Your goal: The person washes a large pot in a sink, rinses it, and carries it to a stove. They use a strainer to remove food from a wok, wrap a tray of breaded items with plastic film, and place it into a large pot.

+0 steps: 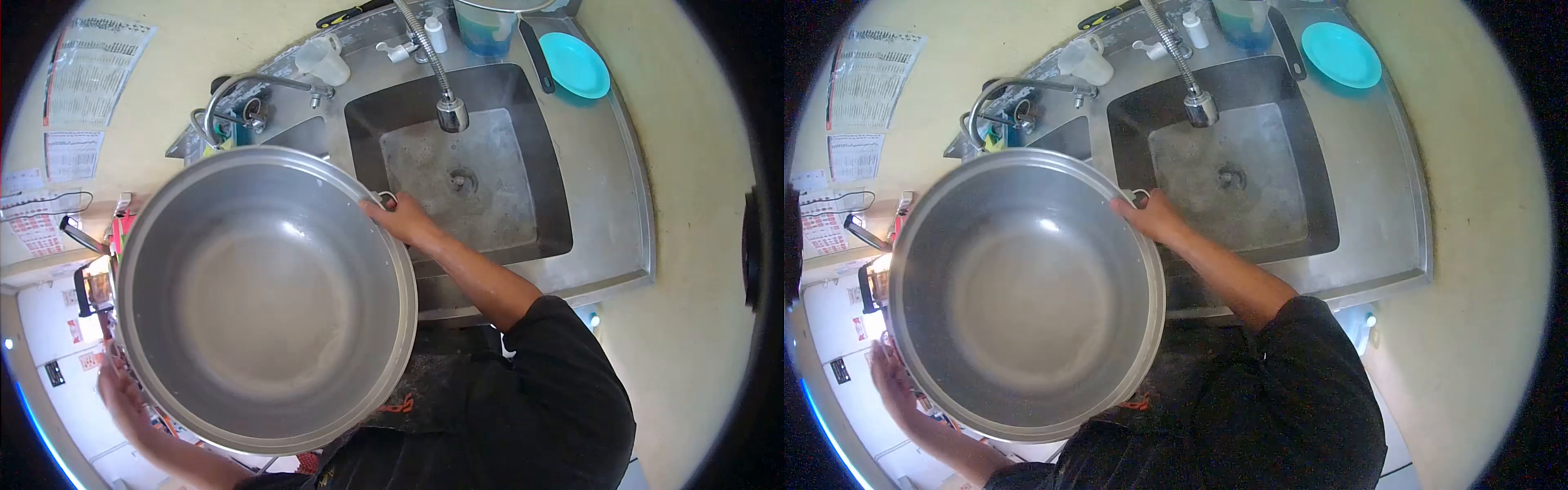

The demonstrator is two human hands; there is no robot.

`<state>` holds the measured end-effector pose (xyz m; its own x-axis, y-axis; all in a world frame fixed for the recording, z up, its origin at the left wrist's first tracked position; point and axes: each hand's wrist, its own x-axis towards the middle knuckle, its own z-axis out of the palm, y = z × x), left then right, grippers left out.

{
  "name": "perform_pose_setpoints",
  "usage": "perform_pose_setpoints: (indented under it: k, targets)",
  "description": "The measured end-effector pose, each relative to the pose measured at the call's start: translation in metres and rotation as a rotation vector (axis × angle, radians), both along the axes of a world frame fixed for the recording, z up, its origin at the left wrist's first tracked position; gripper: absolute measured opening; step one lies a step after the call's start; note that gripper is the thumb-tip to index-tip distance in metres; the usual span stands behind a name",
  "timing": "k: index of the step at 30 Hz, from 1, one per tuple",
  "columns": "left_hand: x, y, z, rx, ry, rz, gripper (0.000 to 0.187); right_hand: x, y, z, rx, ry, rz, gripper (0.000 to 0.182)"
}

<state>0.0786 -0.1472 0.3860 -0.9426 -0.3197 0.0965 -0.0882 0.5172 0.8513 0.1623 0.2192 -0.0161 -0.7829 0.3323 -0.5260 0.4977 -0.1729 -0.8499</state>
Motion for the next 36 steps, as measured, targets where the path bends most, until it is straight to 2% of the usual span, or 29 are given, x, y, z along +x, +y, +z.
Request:
perform_pose_setpoints:
  k: [1,3,5,6,7,8,10,11,12,14,15,17,20,23,24,26,28,30,34,36]
  targets:
    - [-0.001,0.01,0.013,0.058,0.03,0.01,0.041,0.0,0.001,-0.003,0.003,-0.001,-0.019,0.095]
    - [-0.003,0.024,0.044,0.225,-0.054,-0.355,0.052,0.0,0.002,-0.003,-0.07,-0.012,-0.041,0.101]
    - [-0.006,0.047,0.071,0.315,-0.192,-0.618,0.06,-0.003,-0.002,-0.011,-0.094,-0.033,-0.076,0.106]
    - [-0.012,0.051,0.084,0.343,-0.27,-0.792,0.065,-0.005,-0.009,-0.025,-0.081,-0.053,-0.101,0.108]
    - [-0.011,0.073,0.097,0.477,-0.432,-0.899,0.066,-0.006,-0.011,-0.033,-0.069,-0.073,-0.128,0.111]
    - [-0.01,0.095,0.109,0.59,-0.61,-0.985,0.068,0.0,-0.005,-0.028,-0.188,-0.023,-0.051,0.109]
    - [-0.014,0.12,0.113,1.167,-0.703,-0.935,0.07,0.012,0.009,-0.011,-0.42,0.089,0.1,0.107]
    - [-0.016,0.133,0.115,1.441,-0.763,-0.892,0.072,0.012,0.004,-0.024,-0.449,0.108,0.11,0.103]
    - [-0.007,0.16,0.111,1.719,-0.479,-0.734,0.074,0.007,-0.005,-0.045,-0.475,0.128,0.118,0.1]
    - [-0.001,0.218,0.102,1.615,-0.338,-0.871,0.074,0.004,-0.015,-0.065,-0.601,0.138,0.123,0.096]
    - [-0.005,0.252,0.098,1.232,-0.48,-1.148,0.078,0.006,-0.021,-0.069,-0.703,0.127,0.124,0.095]
    - [-0.008,0.29,0.086,0.86,-0.586,-1.328,0.087,0.012,-0.028,-0.07,-0.791,0.137,0.143,0.093]
    - [0.004,0.329,0.076,0.91,-0.562,-1.147,0.084,0.028,-0.03,-0.056,-0.81,0.181,0.175,0.093]
    - [-0.01,0.328,0.081,0.848,-0.57,-1.195,0.085,0.042,-0.023,-0.035,-0.84,0.223,0.174,0.093]
    - [0.015,0.329,0.076,0.91,-0.644,-1.16,0.086,0.049,-0.015,-0.027,-0.81,0.241,0.171,0.092]
    - [0.029,0.325,0.074,1.301,-0.344,-0.8,0.094,0.055,-0.009,-0.023,-0.773,0.245,0.144,0.09]
    - [0.019,0.281,0.08,1.005,-0.613,-1.21,0.123,0.058,-0.004,-0.022,-0.753,0.209,0.112,0.087]
    - [-0.022,0.207,0.121,0.87,-0.665,-1.227,0.095,0.064,-0.003,-0.02,-0.648,0.255,0.067,0.088]
    - [-0.015,0.122,0.126,0.976,-0.731,-1.297,0.094,0.063,0.008,-0.009,-0.438,0.142,0.047,0.091]
    - [-0.01,0.071,0.12,0.917,-0.615,-1.274,0.097,0.063,0.017,0.01,-0.315,0.127,0.024,0.09]
